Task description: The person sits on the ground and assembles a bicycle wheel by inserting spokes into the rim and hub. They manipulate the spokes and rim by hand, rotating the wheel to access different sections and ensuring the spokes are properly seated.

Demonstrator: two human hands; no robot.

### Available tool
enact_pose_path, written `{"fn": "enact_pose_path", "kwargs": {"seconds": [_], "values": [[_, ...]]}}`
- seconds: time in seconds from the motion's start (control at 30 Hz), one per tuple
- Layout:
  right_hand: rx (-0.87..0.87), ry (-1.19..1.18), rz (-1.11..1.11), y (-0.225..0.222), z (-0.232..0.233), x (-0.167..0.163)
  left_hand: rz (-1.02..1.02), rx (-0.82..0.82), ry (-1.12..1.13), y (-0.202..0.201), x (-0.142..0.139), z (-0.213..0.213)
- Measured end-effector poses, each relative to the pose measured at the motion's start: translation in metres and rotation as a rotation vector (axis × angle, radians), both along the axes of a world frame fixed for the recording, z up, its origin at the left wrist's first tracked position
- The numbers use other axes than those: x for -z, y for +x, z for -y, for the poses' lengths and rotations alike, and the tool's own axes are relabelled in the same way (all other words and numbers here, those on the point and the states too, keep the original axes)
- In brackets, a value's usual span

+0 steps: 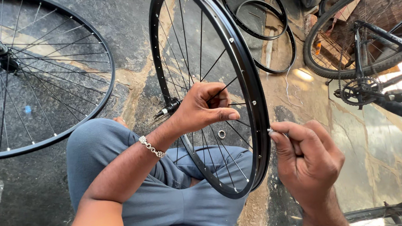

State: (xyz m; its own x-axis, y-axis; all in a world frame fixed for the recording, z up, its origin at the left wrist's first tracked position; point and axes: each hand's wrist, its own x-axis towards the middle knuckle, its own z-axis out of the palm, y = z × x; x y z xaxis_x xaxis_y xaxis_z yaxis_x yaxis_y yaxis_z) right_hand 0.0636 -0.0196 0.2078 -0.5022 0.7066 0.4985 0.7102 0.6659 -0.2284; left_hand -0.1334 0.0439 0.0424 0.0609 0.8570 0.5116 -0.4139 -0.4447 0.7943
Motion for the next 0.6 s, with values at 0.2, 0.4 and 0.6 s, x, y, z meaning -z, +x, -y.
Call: {"fn": "enact_pose_path", "kwargs": {"seconds": [0.2,0.4,0.6], "values": [[0.005,0.033,0.066,0.0014,0.0026,-0.0025,0.035,0.041,-0.038,0.0002,-0.0002,-0.0027],[-0.009,0.050,0.093,0.0032,0.0009,0.0021,-0.007,0.023,-0.026,-0.0020,0.0027,-0.0046],[-0.020,0.063,0.141,-0.0006,-0.0032,-0.0014,-0.014,0.033,-0.030,-0.0021,0.0055,-0.0063]]}}
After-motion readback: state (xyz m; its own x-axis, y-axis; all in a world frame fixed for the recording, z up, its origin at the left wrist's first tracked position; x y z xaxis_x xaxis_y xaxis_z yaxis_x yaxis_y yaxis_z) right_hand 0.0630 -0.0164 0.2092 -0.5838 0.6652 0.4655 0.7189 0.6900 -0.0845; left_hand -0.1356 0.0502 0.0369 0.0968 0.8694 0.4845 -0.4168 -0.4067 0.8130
